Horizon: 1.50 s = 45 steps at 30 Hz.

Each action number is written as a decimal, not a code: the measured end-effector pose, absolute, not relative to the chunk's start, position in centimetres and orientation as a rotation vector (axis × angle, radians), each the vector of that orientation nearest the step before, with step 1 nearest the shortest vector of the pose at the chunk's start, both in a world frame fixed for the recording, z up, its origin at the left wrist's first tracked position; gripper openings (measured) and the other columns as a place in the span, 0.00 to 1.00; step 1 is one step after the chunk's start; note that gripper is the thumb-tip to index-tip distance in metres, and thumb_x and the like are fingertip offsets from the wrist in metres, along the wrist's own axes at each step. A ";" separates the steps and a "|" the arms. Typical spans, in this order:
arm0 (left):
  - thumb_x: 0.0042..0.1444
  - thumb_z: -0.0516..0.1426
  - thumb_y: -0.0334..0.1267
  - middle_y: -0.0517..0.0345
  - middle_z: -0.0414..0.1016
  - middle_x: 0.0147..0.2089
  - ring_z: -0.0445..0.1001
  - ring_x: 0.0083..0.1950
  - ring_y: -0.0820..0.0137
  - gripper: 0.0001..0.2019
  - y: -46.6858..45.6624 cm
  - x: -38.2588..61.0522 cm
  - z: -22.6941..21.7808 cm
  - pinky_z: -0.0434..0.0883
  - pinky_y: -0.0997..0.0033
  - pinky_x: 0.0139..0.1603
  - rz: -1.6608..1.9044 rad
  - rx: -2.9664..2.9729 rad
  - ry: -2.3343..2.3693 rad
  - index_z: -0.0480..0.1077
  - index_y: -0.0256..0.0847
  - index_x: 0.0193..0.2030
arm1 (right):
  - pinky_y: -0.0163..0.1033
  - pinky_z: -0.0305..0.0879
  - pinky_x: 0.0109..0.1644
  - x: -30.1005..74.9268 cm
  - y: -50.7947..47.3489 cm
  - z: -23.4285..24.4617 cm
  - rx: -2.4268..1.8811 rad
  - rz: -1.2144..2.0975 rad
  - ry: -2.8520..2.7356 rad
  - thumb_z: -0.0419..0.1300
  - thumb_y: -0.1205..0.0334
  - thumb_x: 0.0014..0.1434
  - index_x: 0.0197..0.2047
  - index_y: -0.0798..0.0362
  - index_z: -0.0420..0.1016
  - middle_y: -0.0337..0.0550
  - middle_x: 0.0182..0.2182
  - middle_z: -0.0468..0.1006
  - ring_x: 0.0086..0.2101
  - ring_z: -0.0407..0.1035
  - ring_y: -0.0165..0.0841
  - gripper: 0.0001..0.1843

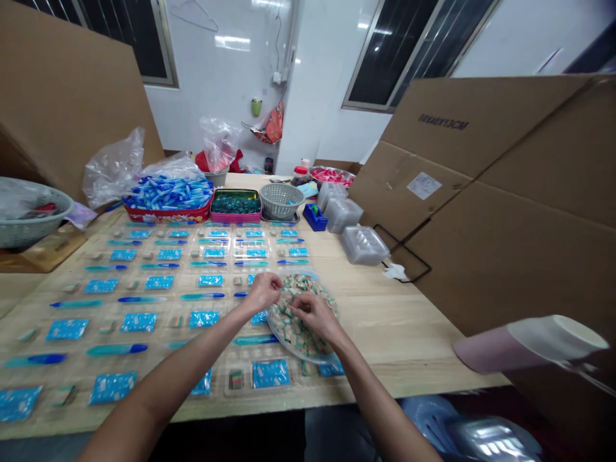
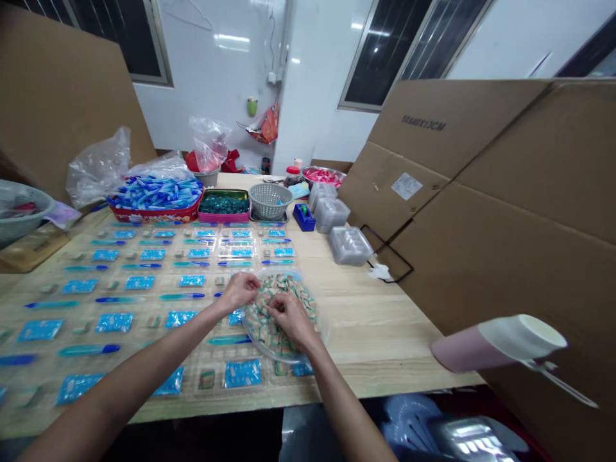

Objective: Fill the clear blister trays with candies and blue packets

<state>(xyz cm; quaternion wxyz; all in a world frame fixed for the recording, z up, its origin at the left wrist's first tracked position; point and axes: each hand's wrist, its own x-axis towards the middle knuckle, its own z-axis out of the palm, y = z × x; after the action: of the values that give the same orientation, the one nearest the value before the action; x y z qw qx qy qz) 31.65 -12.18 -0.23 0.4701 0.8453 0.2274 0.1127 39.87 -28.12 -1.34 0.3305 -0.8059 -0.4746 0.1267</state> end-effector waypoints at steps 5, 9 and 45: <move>0.39 0.54 0.21 0.64 0.71 0.19 0.72 0.25 0.73 0.12 -12.1 31.6 -0.6 0.68 0.79 0.28 0.304 1.999 0.569 0.75 0.34 0.29 | 0.34 0.56 0.33 39.8 -26.9 -1.6 -2.230 0.263 -1.185 0.60 0.70 0.48 0.24 0.53 0.71 0.36 0.21 0.71 0.27 0.65 0.32 0.04; 0.39 0.55 0.22 0.64 0.71 0.21 0.72 0.24 0.75 0.11 -12.0 31.6 -1.0 0.68 0.80 0.25 0.314 1.921 0.570 0.74 0.34 0.30 | 0.33 0.60 0.33 40.0 -27.0 -1.7 -2.010 0.388 -1.132 0.59 0.71 0.46 0.31 0.53 0.69 0.36 0.25 0.72 0.28 0.66 0.31 0.07; 0.36 0.61 0.28 0.63 0.70 0.22 0.69 0.28 0.71 0.10 -15.7 33.3 -1.0 0.65 0.76 0.30 0.134 2.211 0.310 0.77 0.34 0.30 | 0.33 0.59 0.29 41.6 -30.1 -2.4 -1.941 0.351 -1.018 0.58 0.68 0.46 0.25 0.53 0.70 0.36 0.22 0.71 0.26 0.65 0.31 0.01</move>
<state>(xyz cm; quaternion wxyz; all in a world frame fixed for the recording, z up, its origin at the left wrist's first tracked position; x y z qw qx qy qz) 33.28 -15.72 -1.03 0.4371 0.8891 0.1248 0.0537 41.61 -30.13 -2.36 0.4450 -0.7832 -0.4106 0.1415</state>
